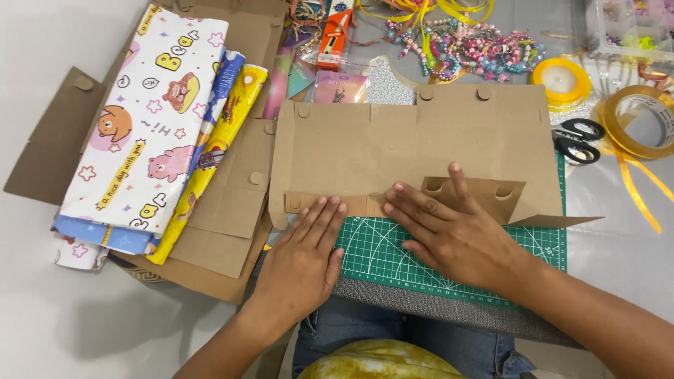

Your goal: The person assembles a flat-packed cardboard box by folding the side flaps, tucking tabs into slots, and securing the corners. The person works on a green cutting mat surrounded by craft supplies including wrapping paper, ribbons, and beads.

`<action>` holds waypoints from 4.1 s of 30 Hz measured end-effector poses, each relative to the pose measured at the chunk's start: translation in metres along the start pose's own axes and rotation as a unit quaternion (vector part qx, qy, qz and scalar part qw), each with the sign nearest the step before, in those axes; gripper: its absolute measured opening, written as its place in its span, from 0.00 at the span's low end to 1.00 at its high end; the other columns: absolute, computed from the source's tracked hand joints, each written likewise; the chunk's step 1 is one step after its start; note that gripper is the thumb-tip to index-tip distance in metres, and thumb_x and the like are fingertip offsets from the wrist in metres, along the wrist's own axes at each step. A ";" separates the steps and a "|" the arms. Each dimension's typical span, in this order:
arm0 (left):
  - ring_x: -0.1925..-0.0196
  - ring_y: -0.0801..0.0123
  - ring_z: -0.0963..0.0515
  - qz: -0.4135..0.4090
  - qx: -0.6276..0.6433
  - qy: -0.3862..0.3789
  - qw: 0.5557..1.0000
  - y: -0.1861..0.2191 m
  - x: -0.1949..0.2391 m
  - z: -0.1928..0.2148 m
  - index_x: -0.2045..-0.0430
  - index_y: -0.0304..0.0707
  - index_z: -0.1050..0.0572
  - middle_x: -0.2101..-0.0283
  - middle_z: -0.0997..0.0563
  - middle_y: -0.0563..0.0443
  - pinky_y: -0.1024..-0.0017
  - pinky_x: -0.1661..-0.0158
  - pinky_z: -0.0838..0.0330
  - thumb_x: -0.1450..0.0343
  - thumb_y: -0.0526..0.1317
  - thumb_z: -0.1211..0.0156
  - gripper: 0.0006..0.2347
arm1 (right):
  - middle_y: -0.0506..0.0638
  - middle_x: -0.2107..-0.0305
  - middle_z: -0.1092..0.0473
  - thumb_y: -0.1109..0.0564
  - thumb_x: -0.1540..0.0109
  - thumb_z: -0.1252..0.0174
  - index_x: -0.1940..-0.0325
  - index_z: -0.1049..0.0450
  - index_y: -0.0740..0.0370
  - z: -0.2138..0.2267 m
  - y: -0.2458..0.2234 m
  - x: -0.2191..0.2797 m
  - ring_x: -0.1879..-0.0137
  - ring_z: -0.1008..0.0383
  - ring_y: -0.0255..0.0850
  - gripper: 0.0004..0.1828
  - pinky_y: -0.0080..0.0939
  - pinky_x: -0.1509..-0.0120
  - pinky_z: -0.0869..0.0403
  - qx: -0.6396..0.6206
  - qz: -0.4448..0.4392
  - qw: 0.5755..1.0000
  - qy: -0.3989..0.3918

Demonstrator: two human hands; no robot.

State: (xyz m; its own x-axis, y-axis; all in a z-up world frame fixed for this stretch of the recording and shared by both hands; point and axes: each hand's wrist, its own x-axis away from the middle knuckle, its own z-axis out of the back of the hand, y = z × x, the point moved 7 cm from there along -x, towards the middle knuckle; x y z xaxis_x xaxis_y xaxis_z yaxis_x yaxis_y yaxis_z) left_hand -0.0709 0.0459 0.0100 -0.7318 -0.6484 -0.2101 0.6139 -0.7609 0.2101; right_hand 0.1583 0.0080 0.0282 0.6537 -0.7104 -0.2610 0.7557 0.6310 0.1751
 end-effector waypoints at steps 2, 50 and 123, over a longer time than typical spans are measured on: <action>0.11 0.50 0.37 -0.011 -0.005 0.013 1.000 -0.004 0.004 0.004 0.18 0.30 0.36 0.15 0.32 0.37 0.51 0.17 0.43 0.14 0.46 0.51 0.27 | 0.55 0.15 0.37 0.37 0.21 0.50 0.10 0.37 0.56 0.001 -0.001 -0.002 0.07 0.47 0.45 0.38 0.84 0.07 0.68 0.005 0.002 1.000 0.003; 0.15 0.37 0.46 0.016 -0.004 0.004 1.000 -0.115 -0.133 -0.028 0.12 0.52 0.51 0.27 0.36 0.38 0.25 0.21 0.63 0.16 0.70 0.63 0.37 | 0.52 0.09 0.54 0.12 0.27 0.69 0.05 0.55 0.52 -0.031 0.021 -0.039 0.05 0.58 0.50 0.58 0.76 0.06 0.65 -0.175 -0.061 0.973 -0.136; 0.06 0.41 0.62 -0.164 0.056 -0.239 0.955 0.068 -0.270 -0.105 0.09 0.55 0.56 0.07 0.60 0.34 0.41 0.14 0.69 0.12 0.63 0.69 0.33 | 0.50 0.44 0.17 0.54 0.32 0.24 0.17 0.29 0.54 -0.013 0.286 0.154 0.24 0.26 0.61 0.39 0.75 0.19 0.37 -0.253 -0.528 0.804 0.103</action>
State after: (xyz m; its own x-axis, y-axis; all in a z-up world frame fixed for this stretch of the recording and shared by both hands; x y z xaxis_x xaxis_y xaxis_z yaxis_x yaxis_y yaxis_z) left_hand 0.1993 0.1660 -0.0191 -0.9472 -0.2704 0.1724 0.3131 -0.8959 0.3152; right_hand 0.4744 0.0825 0.0257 -0.4023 -0.8994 -0.1710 0.7372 -0.2075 -0.6430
